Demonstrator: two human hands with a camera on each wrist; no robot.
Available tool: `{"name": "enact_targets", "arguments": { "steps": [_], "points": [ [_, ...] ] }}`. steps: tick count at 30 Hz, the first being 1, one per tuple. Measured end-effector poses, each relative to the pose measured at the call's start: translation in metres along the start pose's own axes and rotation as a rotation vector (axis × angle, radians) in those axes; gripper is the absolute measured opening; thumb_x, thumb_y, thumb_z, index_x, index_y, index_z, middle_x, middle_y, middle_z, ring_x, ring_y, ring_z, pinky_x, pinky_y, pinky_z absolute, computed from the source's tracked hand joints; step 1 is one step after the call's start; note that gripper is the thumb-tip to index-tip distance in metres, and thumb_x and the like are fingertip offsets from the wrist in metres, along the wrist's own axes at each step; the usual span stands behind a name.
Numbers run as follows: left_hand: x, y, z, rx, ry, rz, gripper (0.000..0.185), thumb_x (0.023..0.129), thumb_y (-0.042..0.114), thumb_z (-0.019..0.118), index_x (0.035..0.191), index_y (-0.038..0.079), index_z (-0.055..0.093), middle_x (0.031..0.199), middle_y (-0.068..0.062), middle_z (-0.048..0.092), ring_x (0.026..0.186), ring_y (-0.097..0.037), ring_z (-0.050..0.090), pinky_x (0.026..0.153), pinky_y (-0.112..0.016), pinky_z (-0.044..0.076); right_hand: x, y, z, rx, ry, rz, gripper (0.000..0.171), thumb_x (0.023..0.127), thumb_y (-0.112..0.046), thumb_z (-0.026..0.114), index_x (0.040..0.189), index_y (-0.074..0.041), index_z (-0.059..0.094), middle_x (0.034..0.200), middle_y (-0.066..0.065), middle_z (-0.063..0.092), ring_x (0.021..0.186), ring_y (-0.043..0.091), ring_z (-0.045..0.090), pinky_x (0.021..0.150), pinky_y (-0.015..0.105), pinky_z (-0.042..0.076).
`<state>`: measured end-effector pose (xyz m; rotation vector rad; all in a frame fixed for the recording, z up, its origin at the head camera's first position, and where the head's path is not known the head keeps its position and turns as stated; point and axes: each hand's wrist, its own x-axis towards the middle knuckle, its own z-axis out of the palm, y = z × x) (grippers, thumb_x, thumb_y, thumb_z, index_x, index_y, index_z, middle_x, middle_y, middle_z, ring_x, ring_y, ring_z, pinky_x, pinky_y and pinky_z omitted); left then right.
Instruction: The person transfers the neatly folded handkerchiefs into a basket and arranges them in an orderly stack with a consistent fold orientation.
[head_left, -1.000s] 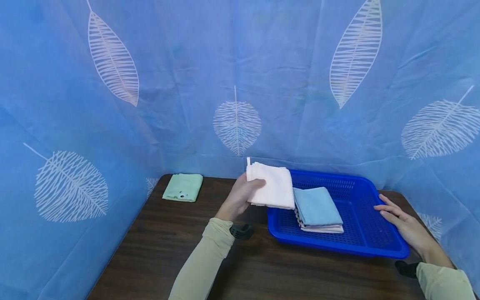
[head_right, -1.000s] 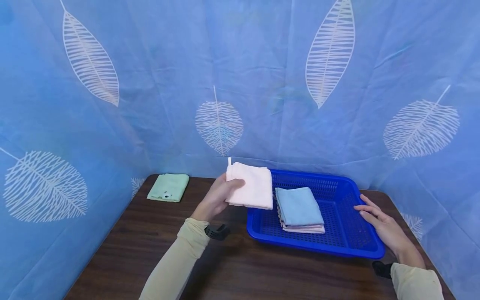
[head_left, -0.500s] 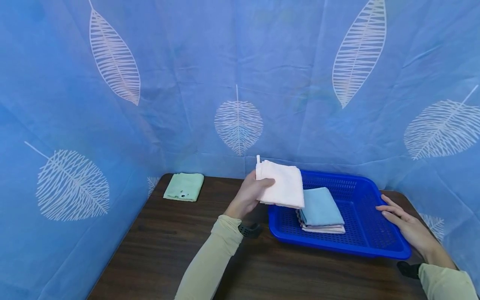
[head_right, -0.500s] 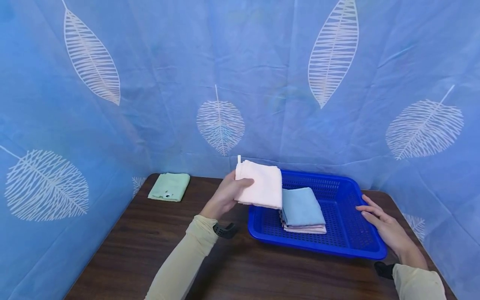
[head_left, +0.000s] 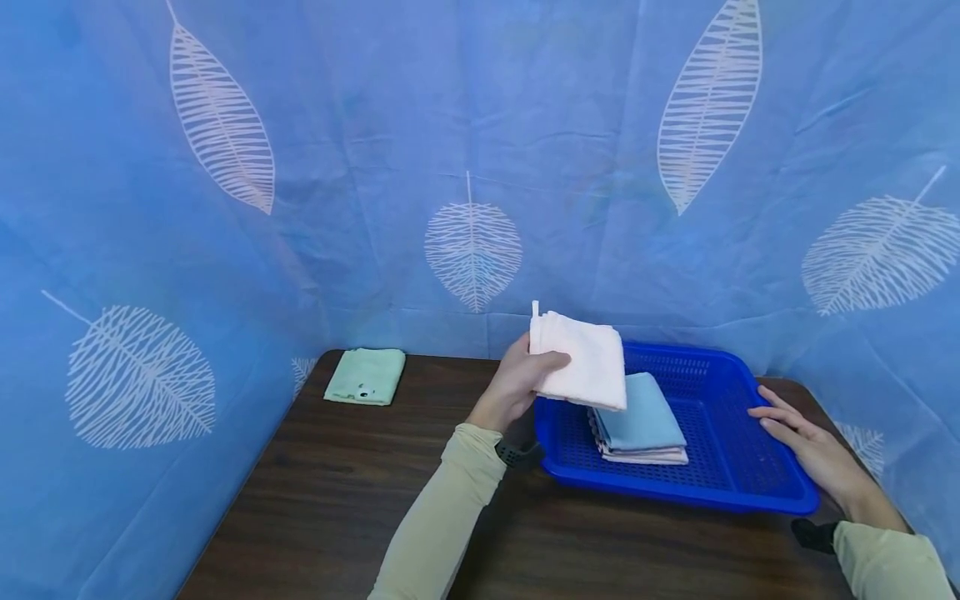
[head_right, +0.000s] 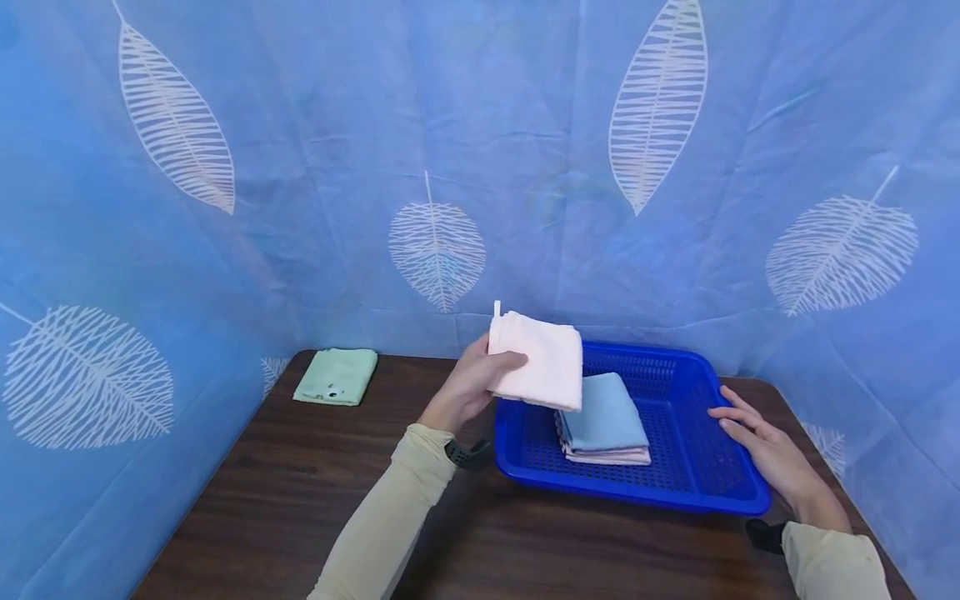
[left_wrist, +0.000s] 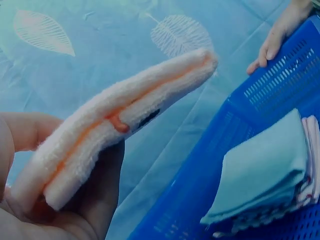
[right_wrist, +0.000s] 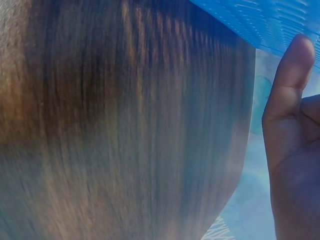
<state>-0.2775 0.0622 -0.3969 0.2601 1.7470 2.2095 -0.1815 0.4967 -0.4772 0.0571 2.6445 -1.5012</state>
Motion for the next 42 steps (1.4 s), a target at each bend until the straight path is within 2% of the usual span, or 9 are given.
{"name": "enact_targets", "arguments": {
  "steps": [11, 23, 26, 29, 30, 33, 36, 37, 42],
  "points": [
    [0.011, 0.001, 0.024, -0.057, -0.003, -0.003, 0.063, 0.089, 0.006, 0.073, 0.146, 0.017, 0.05, 0.128, -0.006, 0.064, 0.106, -0.02, 0.069, 0.092, -0.037, 0.059, 0.0, 0.001, 0.0, 0.009, 0.001, -0.021, 0.059, 0.108, -0.05, 0.04, 0.156, -0.015, 0.041, 0.156, -0.045, 0.0, 0.156, 0.031, -0.022, 0.109, 0.083, 0.002],
    [0.024, -0.002, 0.039, -0.037, 0.004, -0.025, 0.056, 0.088, 0.013, 0.077, 0.139, 0.019, 0.056, 0.113, -0.005, 0.069, 0.091, -0.02, 0.073, 0.07, -0.035, 0.06, -0.001, -0.001, 0.001, 0.053, 0.013, -0.031, 0.058, 0.109, -0.047, 0.04, 0.155, -0.014, 0.041, 0.158, -0.044, 0.001, 0.157, 0.012, -0.023, 0.113, 0.079, -0.001],
    [0.028, -0.005, 0.043, -0.039, 0.005, -0.03, 0.056, 0.087, 0.013, 0.077, 0.139, 0.019, 0.056, 0.113, -0.004, 0.069, 0.093, -0.021, 0.073, 0.073, -0.036, 0.061, -0.002, 0.0, 0.002, 0.039, 0.019, -0.026, 0.058, 0.109, -0.048, 0.04, 0.155, -0.013, 0.041, 0.158, -0.043, 0.001, 0.157, 0.011, -0.022, 0.116, 0.077, 0.0],
    [0.033, -0.009, 0.048, -0.053, 0.009, -0.036, 0.057, 0.087, 0.011, 0.077, 0.139, 0.02, 0.056, 0.116, -0.003, 0.069, 0.098, -0.021, 0.072, 0.084, -0.039, 0.061, -0.003, 0.001, 0.003, 0.027, 0.019, -0.014, 0.059, 0.109, -0.049, 0.039, 0.156, -0.013, 0.041, 0.158, -0.043, 0.0, 0.158, 0.017, -0.021, 0.117, 0.075, 0.004],
    [0.035, -0.01, 0.05, -0.059, 0.01, -0.035, 0.056, 0.087, 0.01, 0.077, 0.139, 0.02, 0.057, 0.116, -0.003, 0.069, 0.098, -0.021, 0.073, 0.086, -0.04, 0.061, -0.003, 0.001, 0.002, 0.009, 0.022, -0.008, 0.06, 0.108, -0.05, 0.039, 0.156, -0.014, 0.041, 0.158, -0.044, 0.0, 0.158, 0.02, -0.02, 0.122, 0.065, 0.011],
    [0.04, -0.015, 0.054, -0.061, 0.01, -0.047, 0.055, 0.087, 0.01, 0.077, 0.137, 0.022, 0.058, 0.112, -0.003, 0.07, 0.095, -0.021, 0.073, 0.084, -0.04, 0.062, -0.004, -0.002, 0.002, -0.031, 0.027, 0.0, 0.061, 0.108, -0.052, 0.038, 0.155, -0.013, 0.041, 0.158, -0.043, 0.0, 0.159, 0.027, -0.017, 0.12, 0.057, 0.025],
    [0.044, -0.018, 0.057, -0.06, 0.009, -0.051, 0.054, 0.086, 0.01, 0.077, 0.135, 0.023, 0.058, 0.109, -0.003, 0.071, 0.09, -0.021, 0.073, 0.077, -0.04, 0.063, -0.004, -0.004, 0.003, -0.045, 0.032, -0.007, 0.063, 0.108, -0.052, 0.038, 0.155, -0.01, 0.041, 0.159, -0.043, 0.0, 0.158, 0.03, -0.016, 0.119, 0.06, 0.026],
    [0.045, -0.019, 0.059, -0.057, 0.007, -0.053, 0.054, 0.086, 0.01, 0.077, 0.135, 0.023, 0.058, 0.108, -0.003, 0.071, 0.09, -0.02, 0.073, 0.076, -0.039, 0.063, -0.004, -0.004, 0.004, -0.036, 0.033, -0.014, 0.063, 0.108, -0.052, 0.038, 0.154, -0.009, 0.041, 0.159, -0.043, 0.001, 0.158, 0.031, -0.017, 0.115, 0.072, 0.019],
    [0.048, -0.023, 0.065, -0.047, -0.005, -0.058, 0.059, 0.085, 0.012, 0.078, 0.139, 0.024, 0.057, 0.109, -0.002, 0.07, 0.09, -0.02, 0.072, 0.078, -0.038, 0.061, -0.005, -0.002, 0.004, -0.031, 0.047, -0.031, 0.063, 0.109, -0.05, 0.038, 0.154, -0.008, 0.041, 0.158, -0.044, 0.003, 0.159, 0.014, -0.016, 0.111, 0.079, 0.009]
  ]
}}
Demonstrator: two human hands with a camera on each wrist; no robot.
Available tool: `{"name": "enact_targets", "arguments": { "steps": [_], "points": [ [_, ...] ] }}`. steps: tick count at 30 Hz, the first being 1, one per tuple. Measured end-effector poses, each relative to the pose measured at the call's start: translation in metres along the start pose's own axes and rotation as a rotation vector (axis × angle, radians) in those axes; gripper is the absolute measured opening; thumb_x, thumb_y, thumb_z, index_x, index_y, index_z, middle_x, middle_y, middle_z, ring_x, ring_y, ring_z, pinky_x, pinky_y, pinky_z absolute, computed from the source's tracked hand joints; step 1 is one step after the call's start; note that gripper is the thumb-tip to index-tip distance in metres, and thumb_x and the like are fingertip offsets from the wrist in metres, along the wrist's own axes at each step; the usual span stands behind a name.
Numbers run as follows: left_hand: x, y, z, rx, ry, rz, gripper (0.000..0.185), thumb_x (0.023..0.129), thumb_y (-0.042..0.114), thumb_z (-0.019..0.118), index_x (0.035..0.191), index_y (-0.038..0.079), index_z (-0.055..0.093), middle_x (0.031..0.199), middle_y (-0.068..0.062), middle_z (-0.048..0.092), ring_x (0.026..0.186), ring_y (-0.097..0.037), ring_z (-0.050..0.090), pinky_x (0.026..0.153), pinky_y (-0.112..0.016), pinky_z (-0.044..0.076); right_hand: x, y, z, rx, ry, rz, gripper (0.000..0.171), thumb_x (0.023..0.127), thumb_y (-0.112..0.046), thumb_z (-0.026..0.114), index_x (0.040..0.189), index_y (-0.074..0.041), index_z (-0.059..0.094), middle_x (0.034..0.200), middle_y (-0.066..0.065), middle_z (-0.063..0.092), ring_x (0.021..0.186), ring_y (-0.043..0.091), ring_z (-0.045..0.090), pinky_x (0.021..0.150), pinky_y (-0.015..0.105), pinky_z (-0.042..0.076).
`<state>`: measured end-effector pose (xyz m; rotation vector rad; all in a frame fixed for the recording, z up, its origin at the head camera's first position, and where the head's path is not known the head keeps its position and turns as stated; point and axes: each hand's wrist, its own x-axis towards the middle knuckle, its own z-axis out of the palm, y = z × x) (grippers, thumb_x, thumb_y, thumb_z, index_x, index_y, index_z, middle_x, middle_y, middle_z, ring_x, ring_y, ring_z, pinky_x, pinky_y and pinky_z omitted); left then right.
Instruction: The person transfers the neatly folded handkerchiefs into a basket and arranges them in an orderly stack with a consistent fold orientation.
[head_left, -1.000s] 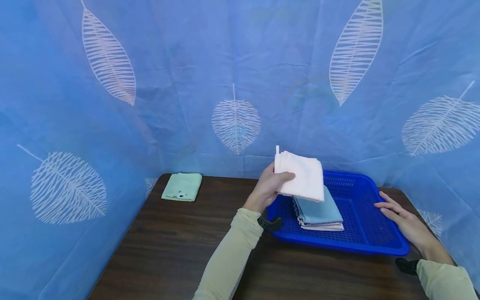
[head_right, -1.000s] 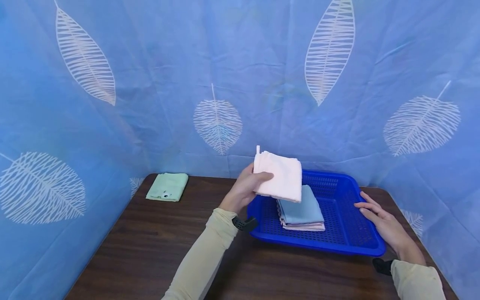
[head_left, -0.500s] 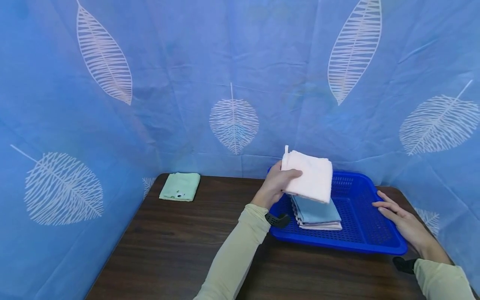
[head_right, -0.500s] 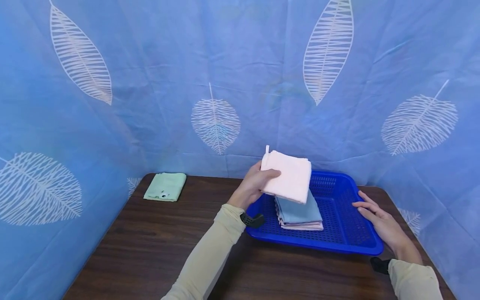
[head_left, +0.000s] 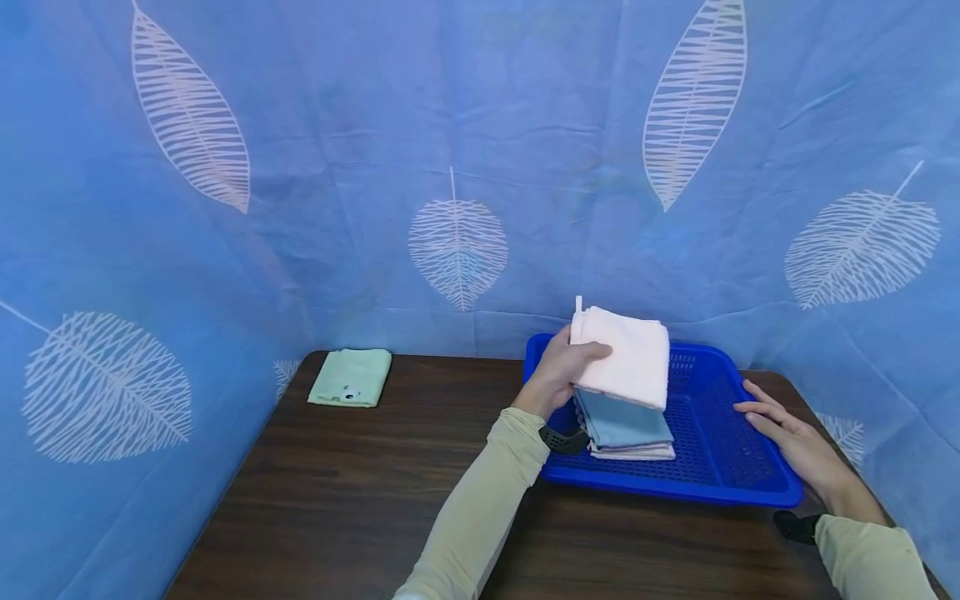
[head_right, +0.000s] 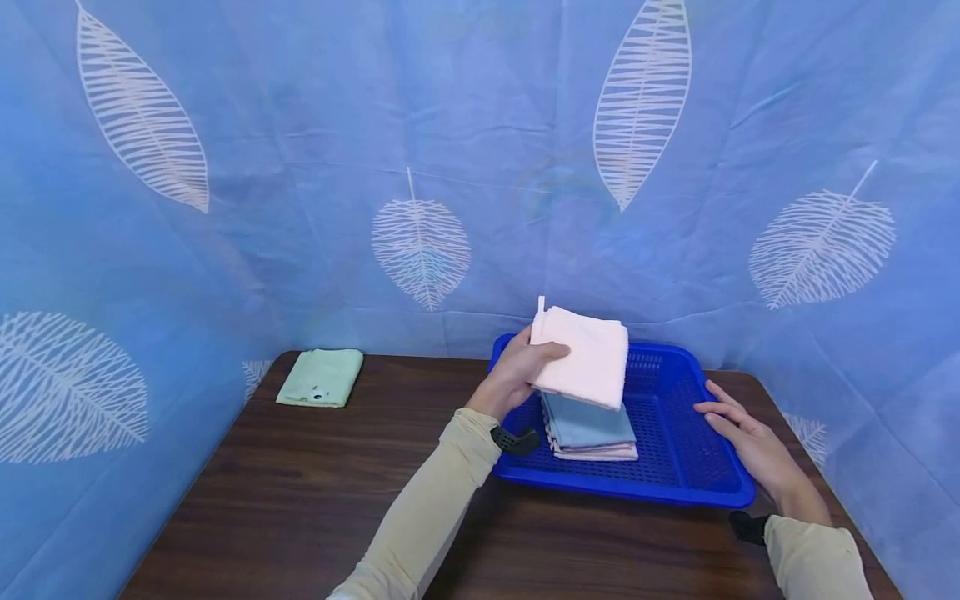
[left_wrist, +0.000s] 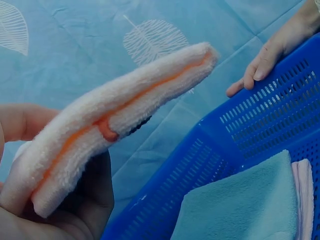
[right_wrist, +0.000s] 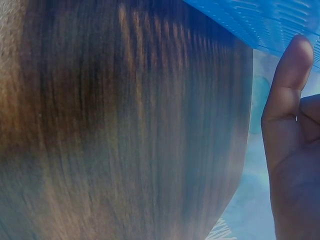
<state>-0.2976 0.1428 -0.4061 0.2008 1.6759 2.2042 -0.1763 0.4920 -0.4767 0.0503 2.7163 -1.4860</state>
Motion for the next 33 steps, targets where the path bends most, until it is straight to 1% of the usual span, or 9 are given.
{"name": "enact_targets", "arguments": {
  "steps": [3, 8, 9, 15, 17, 21, 25, 28, 33],
  "points": [
    [0.0, -0.002, 0.0, 0.019, -0.003, -0.004, 0.062, 0.084, 0.014, 0.079, 0.141, 0.025, 0.056, 0.111, -0.002, 0.069, 0.093, -0.02, 0.071, 0.081, -0.04, 0.06, 0.001, 0.002, 0.001, 0.006, 0.004, -0.005, 0.061, 0.109, -0.049, 0.038, 0.155, -0.009, 0.041, 0.159, -0.042, 0.002, 0.158, 0.006, -0.015, 0.116, 0.076, 0.007],
    [-0.001, -0.004, 0.002, 0.036, -0.018, -0.005, 0.062, 0.085, 0.017, 0.079, 0.141, 0.025, 0.055, 0.113, -0.001, 0.069, 0.096, -0.021, 0.07, 0.085, -0.042, 0.059, 0.001, 0.002, 0.0, 0.03, 0.01, -0.017, 0.058, 0.11, -0.046, 0.039, 0.155, -0.011, 0.041, 0.161, -0.04, 0.002, 0.157, 0.004, -0.016, 0.118, 0.074, 0.002],
    [-0.002, -0.004, 0.002, 0.036, -0.02, -0.004, 0.062, 0.085, 0.017, 0.079, 0.141, 0.026, 0.055, 0.113, -0.001, 0.069, 0.096, -0.021, 0.07, 0.086, -0.042, 0.06, 0.001, 0.001, 0.0, 0.044, 0.007, -0.016, 0.057, 0.11, -0.045, 0.039, 0.155, -0.011, 0.041, 0.161, -0.041, 0.002, 0.157, 0.007, -0.018, 0.115, 0.078, 0.001],
    [-0.003, -0.009, -0.001, 0.028, -0.031, -0.013, 0.06, 0.086, 0.019, 0.078, 0.141, 0.025, 0.056, 0.111, -0.002, 0.07, 0.095, -0.02, 0.071, 0.085, -0.041, 0.06, 0.002, -0.001, 0.003, 0.039, 0.001, 0.024, 0.062, 0.108, -0.051, 0.04, 0.155, -0.01, 0.042, 0.158, -0.044, 0.003, 0.158, 0.03, -0.018, 0.112, 0.081, 0.004],
    [-0.003, -0.011, -0.002, 0.02, -0.036, -0.017, 0.057, 0.086, 0.02, 0.078, 0.139, 0.023, 0.057, 0.11, -0.003, 0.071, 0.094, -0.02, 0.071, 0.084, -0.041, 0.061, 0.002, -0.003, 0.003, 0.034, 0.006, 0.03, 0.063, 0.108, -0.052, 0.04, 0.154, -0.01, 0.043, 0.158, -0.044, 0.003, 0.158, 0.031, -0.017, 0.112, 0.081, 0.005],
    [-0.001, -0.013, -0.003, 0.004, -0.047, -0.019, 0.05, 0.087, 0.019, 0.077, 0.133, 0.02, 0.059, 0.107, -0.002, 0.072, 0.09, -0.018, 0.072, 0.08, -0.038, 0.061, 0.002, -0.004, 0.003, 0.051, 0.011, 0.026, 0.061, 0.108, -0.051, 0.04, 0.154, -0.011, 0.043, 0.159, -0.043, 0.004, 0.159, 0.025, -0.018, 0.112, 0.08, 0.004],
    [0.002, -0.015, -0.002, 0.009, -0.046, -0.009, 0.046, 0.087, 0.015, 0.076, 0.13, 0.019, 0.06, 0.104, -0.002, 0.071, 0.087, -0.017, 0.072, 0.077, -0.037, 0.062, 0.001, -0.004, 0.002, 0.048, 0.012, 0.04, 0.063, 0.107, -0.053, 0.04, 0.155, -0.011, 0.043, 0.158, -0.044, 0.004, 0.159, 0.026, -0.018, 0.113, 0.08, 0.006],
    [0.003, -0.017, 0.0, 0.033, -0.028, -0.003, 0.045, 0.087, 0.013, 0.076, 0.128, 0.019, 0.06, 0.103, -0.002, 0.071, 0.085, -0.018, 0.072, 0.075, -0.038, 0.062, 0.001, -0.004, 0.001, 0.038, 0.01, 0.06, 0.066, 0.106, -0.055, 0.04, 0.155, -0.011, 0.042, 0.156, -0.046, 0.004, 0.158, 0.028, -0.018, 0.113, 0.08, 0.007],
    [0.004, -0.021, 0.001, 0.057, -0.013, -0.011, 0.048, 0.087, 0.012, 0.076, 0.131, 0.017, 0.059, 0.107, -0.004, 0.069, 0.091, -0.022, 0.072, 0.081, -0.044, 0.062, 0.001, -0.003, 0.001, 0.028, 0.008, 0.053, 0.065, 0.107, -0.054, 0.04, 0.154, -0.009, 0.043, 0.156, -0.045, 0.004, 0.158, 0.031, -0.017, 0.111, 0.081, 0.005]
  ]
}}
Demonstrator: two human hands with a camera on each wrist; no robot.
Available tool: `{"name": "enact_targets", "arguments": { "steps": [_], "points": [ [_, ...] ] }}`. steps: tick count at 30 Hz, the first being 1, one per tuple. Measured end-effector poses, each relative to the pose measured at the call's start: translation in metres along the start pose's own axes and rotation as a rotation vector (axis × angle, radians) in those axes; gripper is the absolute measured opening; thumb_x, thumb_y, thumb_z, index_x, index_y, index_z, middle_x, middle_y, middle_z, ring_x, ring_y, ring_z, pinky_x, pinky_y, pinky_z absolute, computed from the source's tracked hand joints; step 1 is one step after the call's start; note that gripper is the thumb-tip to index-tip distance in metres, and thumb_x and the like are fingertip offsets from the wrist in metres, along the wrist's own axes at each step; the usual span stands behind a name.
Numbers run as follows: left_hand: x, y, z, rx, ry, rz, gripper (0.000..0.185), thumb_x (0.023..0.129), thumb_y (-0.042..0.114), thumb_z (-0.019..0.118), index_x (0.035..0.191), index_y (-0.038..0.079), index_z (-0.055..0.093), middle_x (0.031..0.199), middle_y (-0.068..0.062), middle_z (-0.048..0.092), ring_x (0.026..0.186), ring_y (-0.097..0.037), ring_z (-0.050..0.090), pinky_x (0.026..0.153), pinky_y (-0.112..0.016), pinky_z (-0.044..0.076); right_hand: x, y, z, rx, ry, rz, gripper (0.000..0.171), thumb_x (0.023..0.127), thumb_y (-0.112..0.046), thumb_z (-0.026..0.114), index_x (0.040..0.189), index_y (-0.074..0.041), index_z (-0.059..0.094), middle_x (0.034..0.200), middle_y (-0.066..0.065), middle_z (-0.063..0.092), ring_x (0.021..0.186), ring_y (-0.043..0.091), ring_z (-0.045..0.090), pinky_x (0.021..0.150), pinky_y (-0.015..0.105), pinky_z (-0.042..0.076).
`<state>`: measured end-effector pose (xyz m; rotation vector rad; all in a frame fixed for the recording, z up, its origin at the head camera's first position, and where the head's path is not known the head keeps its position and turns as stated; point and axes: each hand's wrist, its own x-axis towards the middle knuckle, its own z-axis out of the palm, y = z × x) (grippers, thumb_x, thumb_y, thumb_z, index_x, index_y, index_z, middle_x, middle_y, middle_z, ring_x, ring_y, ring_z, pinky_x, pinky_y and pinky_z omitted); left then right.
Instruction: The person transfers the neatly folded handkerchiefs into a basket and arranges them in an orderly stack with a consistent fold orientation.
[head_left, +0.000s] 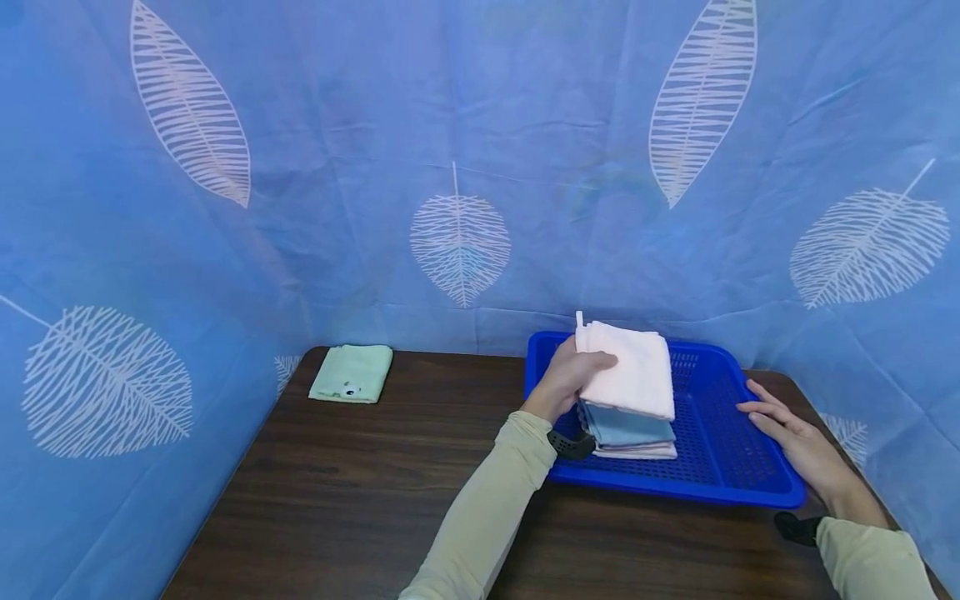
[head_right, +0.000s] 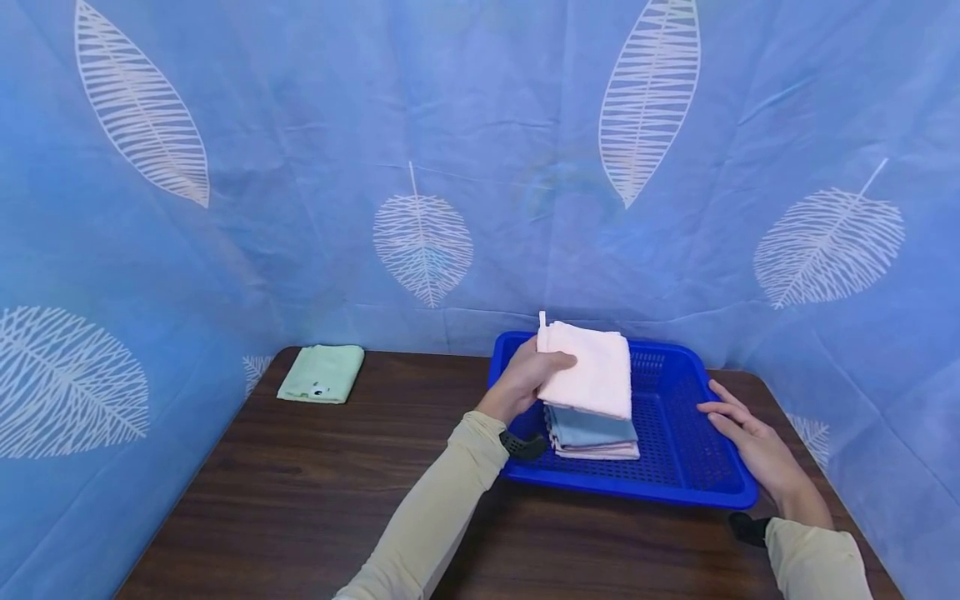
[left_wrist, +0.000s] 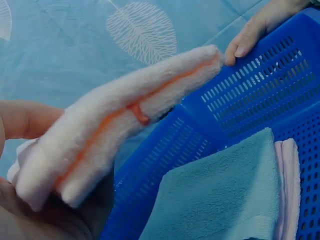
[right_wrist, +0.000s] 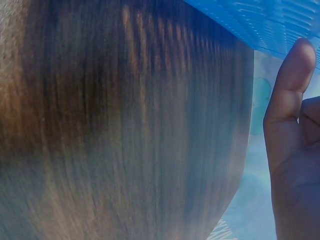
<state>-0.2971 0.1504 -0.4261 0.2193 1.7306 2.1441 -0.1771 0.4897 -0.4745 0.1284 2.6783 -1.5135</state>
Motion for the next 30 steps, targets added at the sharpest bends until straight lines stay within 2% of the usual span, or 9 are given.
{"name": "enact_targets", "arguments": {
  "steps": [8, 12, 18, 23, 30],
  "points": [
    [0.005, -0.002, 0.004, 0.001, -0.036, -0.005, 0.048, 0.088, 0.01, 0.075, 0.133, 0.016, 0.056, 0.112, -0.006, 0.068, 0.098, -0.025, 0.071, 0.088, -0.048, 0.061, 0.0, 0.001, -0.006, 0.009, -0.002, -0.012, 0.063, 0.107, -0.053, 0.039, 0.154, -0.01, 0.043, 0.157, -0.045, 0.003, 0.158, 0.028, -0.019, 0.112, 0.081, 0.003],
    [0.008, -0.002, 0.006, 0.019, -0.026, -0.017, 0.044, 0.088, 0.01, 0.076, 0.128, 0.018, 0.06, 0.109, -0.005, 0.069, 0.095, -0.025, 0.073, 0.087, -0.048, 0.061, 0.0, 0.001, -0.004, -0.017, -0.002, -0.022, 0.064, 0.108, -0.053, 0.039, 0.153, -0.008, 0.043, 0.156, -0.046, 0.004, 0.158, 0.033, -0.017, 0.11, 0.082, 0.005],
    [0.013, -0.004, 0.007, 0.027, -0.02, -0.061, 0.043, 0.087, 0.009, 0.076, 0.127, 0.019, 0.063, 0.104, -0.004, 0.071, 0.09, -0.024, 0.073, 0.082, -0.046, 0.062, 0.0, 0.002, 0.001, -0.029, 0.007, -0.007, 0.066, 0.107, -0.055, 0.039, 0.153, -0.008, 0.043, 0.156, -0.046, 0.005, 0.159, 0.033, -0.014, 0.11, 0.081, 0.011],
    [0.016, -0.006, 0.004, 0.01, -0.078, -0.083, 0.039, 0.088, 0.012, 0.076, 0.125, 0.019, 0.063, 0.104, -0.004, 0.072, 0.093, -0.023, 0.074, 0.085, -0.046, 0.062, 0.001, 0.002, 0.001, -0.022, 0.012, 0.007, 0.065, 0.107, -0.055, 0.038, 0.154, -0.011, 0.044, 0.157, -0.045, 0.004, 0.159, 0.033, -0.013, 0.114, 0.078, 0.013],
    [0.018, -0.011, 0.002, 0.032, -0.139, -0.109, 0.028, 0.089, 0.014, 0.074, 0.117, 0.015, 0.067, 0.101, -0.003, 0.073, 0.09, -0.02, 0.073, 0.086, -0.044, 0.062, -0.001, 0.001, 0.001, 0.019, 0.008, 0.003, 0.064, 0.107, -0.054, 0.039, 0.155, -0.012, 0.042, 0.158, -0.044, 0.004, 0.158, 0.034, -0.015, 0.113, 0.08, 0.007]
  ]
}}
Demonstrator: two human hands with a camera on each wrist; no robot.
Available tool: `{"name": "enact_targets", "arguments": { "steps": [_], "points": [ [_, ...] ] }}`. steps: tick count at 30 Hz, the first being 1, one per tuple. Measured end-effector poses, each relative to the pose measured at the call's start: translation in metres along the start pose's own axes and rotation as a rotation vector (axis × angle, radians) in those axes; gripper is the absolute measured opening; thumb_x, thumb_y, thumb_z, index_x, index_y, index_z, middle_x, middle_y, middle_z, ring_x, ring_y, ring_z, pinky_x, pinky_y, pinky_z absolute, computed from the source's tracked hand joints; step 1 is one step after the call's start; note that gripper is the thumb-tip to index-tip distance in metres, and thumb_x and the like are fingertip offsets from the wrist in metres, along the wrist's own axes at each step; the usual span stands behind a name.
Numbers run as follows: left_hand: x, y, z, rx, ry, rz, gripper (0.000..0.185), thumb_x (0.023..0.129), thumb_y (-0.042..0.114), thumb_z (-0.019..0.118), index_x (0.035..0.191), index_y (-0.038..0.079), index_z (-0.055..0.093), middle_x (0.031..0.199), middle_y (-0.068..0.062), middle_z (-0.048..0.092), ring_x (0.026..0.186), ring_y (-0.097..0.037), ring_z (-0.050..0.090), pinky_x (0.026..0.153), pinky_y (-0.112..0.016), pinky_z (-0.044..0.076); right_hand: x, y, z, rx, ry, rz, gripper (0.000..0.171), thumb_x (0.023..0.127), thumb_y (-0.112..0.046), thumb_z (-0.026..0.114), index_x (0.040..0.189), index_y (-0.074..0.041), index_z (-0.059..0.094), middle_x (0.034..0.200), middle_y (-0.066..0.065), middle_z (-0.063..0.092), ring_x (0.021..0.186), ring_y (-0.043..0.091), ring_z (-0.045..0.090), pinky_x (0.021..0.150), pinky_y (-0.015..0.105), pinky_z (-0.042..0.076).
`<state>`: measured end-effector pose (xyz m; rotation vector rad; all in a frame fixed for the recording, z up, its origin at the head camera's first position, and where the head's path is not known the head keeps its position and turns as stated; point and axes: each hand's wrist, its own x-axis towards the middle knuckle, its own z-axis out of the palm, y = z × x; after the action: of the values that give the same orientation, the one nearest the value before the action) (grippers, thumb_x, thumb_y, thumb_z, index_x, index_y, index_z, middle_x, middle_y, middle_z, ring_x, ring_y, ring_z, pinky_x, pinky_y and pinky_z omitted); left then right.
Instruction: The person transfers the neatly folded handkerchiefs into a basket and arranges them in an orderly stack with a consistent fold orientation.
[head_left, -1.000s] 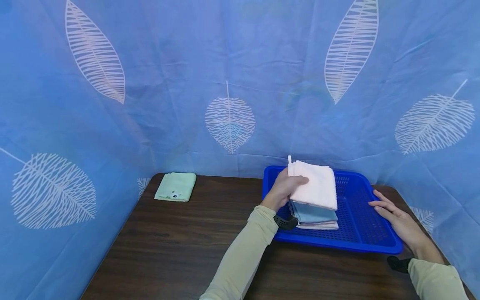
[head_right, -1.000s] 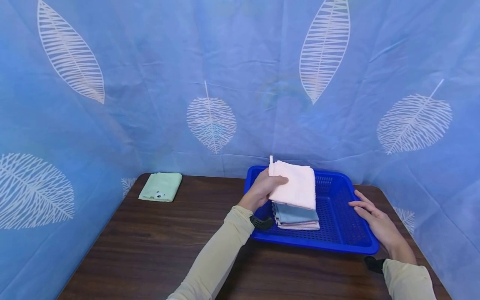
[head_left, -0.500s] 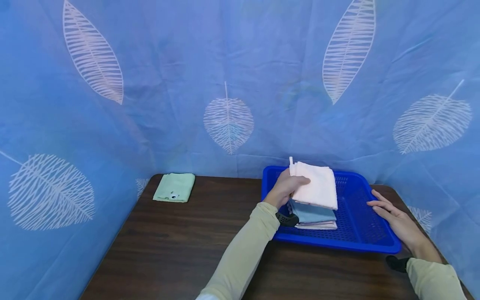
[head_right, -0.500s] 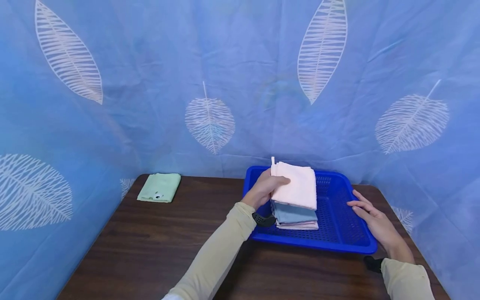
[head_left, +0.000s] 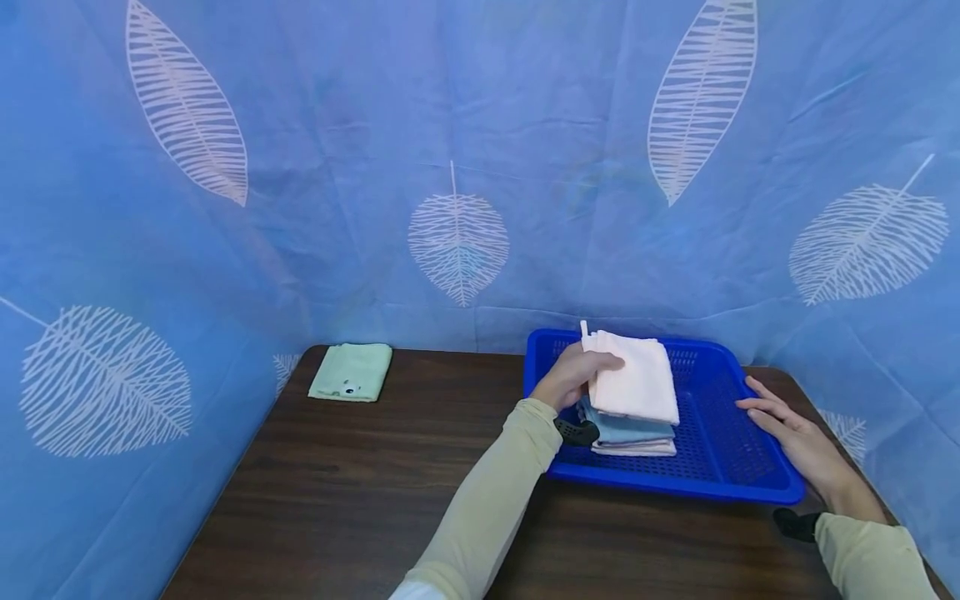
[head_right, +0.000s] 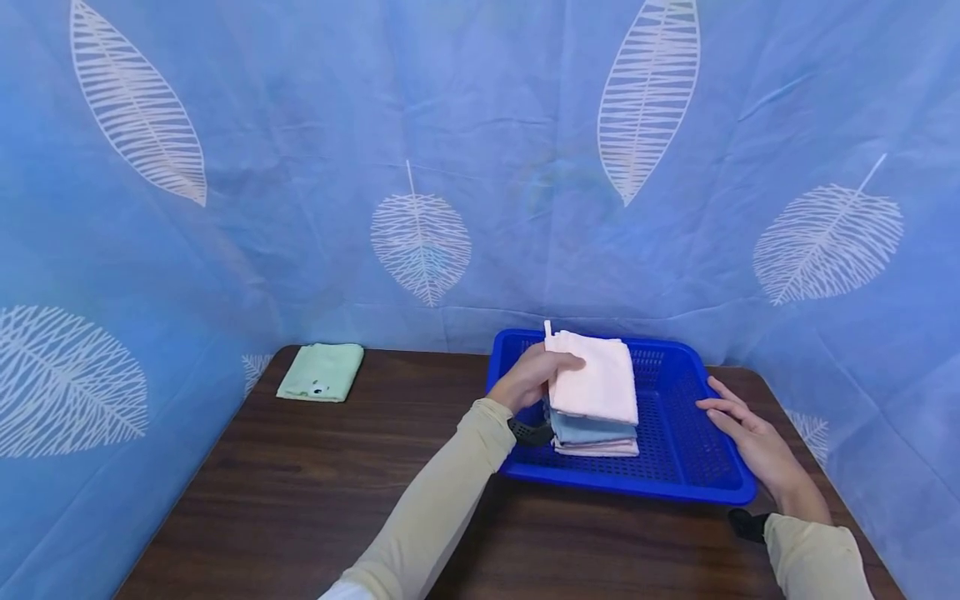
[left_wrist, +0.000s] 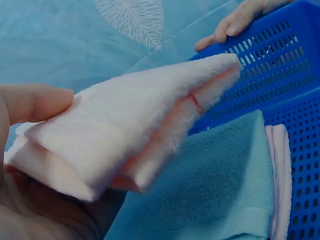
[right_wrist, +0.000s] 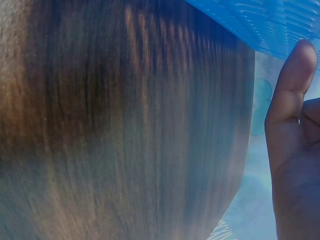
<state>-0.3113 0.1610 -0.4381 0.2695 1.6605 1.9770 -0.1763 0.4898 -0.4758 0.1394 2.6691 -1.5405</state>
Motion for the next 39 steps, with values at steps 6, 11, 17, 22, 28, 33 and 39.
{"name": "enact_targets", "arguments": {
  "steps": [6, 11, 17, 22, 28, 33, 39],
  "points": [
    [0.002, -0.0079, -0.0027, 0.03, -0.015, -0.017, 0.021, 0.091, 0.013, 0.073, 0.111, 0.012, 0.07, 0.097, -0.005, 0.074, 0.084, -0.019, 0.073, 0.082, -0.044, 0.063, 0.0011, 0.0044, -0.0006, -0.046, -0.007, -0.01, 0.064, 0.108, -0.053, 0.038, 0.155, -0.01, 0.041, 0.159, -0.042, 0.002, 0.159, 0.03, -0.014, 0.126, 0.056, 0.019],
    [-0.0002, -0.008, -0.0018, 0.062, 0.001, -0.036, 0.017, 0.091, 0.014, 0.073, 0.108, 0.011, 0.07, 0.094, -0.005, 0.074, 0.082, -0.019, 0.073, 0.08, -0.043, 0.063, -0.0015, 0.0071, -0.0009, -0.027, -0.006, -0.025, 0.059, 0.108, -0.051, 0.038, 0.154, -0.013, 0.043, 0.158, -0.043, 0.005, 0.16, 0.014, -0.014, 0.123, 0.031, 0.027],
    [0.0005, -0.0083, -0.0046, 0.083, 0.002, -0.034, 0.015, 0.092, 0.015, 0.073, 0.107, 0.012, 0.072, 0.093, -0.005, 0.074, 0.081, -0.019, 0.072, 0.077, -0.039, 0.062, -0.001, 0.0043, -0.0017, 0.021, -0.003, -0.039, 0.059, 0.108, -0.049, 0.04, 0.153, -0.011, 0.044, 0.157, -0.045, 0.006, 0.158, 0.011, -0.018, 0.113, 0.08, 0.0],
    [0.001, -0.009, -0.0063, 0.095, 0.008, -0.032, 0.015, 0.091, 0.014, 0.073, 0.106, 0.01, 0.071, 0.092, -0.006, 0.073, 0.078, -0.018, 0.071, 0.071, -0.037, 0.061, 0.0002, 0.0042, -0.0013, 0.027, -0.005, -0.035, 0.059, 0.108, -0.049, 0.04, 0.154, -0.012, 0.043, 0.158, -0.044, 0.006, 0.158, 0.007, -0.016, 0.114, 0.079, 0.001],
    [0.0013, -0.0092, -0.0065, 0.179, 0.091, -0.069, 0.039, 0.09, 0.015, 0.074, 0.123, -0.001, 0.063, 0.089, -0.009, 0.072, 0.055, -0.013, 0.059, 0.059, -0.029, 0.053, 0.0017, 0.0054, -0.0005, 0.016, -0.006, -0.043, 0.06, 0.108, -0.05, 0.04, 0.154, -0.011, 0.044, 0.158, -0.044, 0.005, 0.158, 0.009, -0.018, 0.112, 0.081, 0.0],
    [0.0023, -0.0098, -0.0053, 0.222, 0.139, -0.108, 0.033, 0.09, 0.014, 0.076, 0.116, -0.003, 0.065, 0.08, -0.008, 0.071, 0.043, -0.01, 0.049, 0.051, -0.027, 0.047, 0.0025, 0.0061, -0.0004, 0.01, -0.003, -0.047, 0.06, 0.108, -0.05, 0.04, 0.153, -0.011, 0.044, 0.157, -0.045, 0.005, 0.158, 0.012, -0.019, 0.111, 0.082, 0.0],
    [0.0028, -0.0097, -0.0036, 0.224, 0.124, -0.13, 0.018, 0.093, 0.01, 0.073, 0.106, -0.001, 0.069, 0.084, -0.012, 0.071, 0.049, -0.013, 0.053, 0.056, -0.03, 0.053, 0.0028, 0.0056, -0.0003, 0.025, -0.002, -0.036, 0.06, 0.108, -0.051, 0.041, 0.154, -0.012, 0.044, 0.157, -0.045, 0.005, 0.158, 0.017, -0.019, 0.111, 0.081, 0.0]
  ]
}}
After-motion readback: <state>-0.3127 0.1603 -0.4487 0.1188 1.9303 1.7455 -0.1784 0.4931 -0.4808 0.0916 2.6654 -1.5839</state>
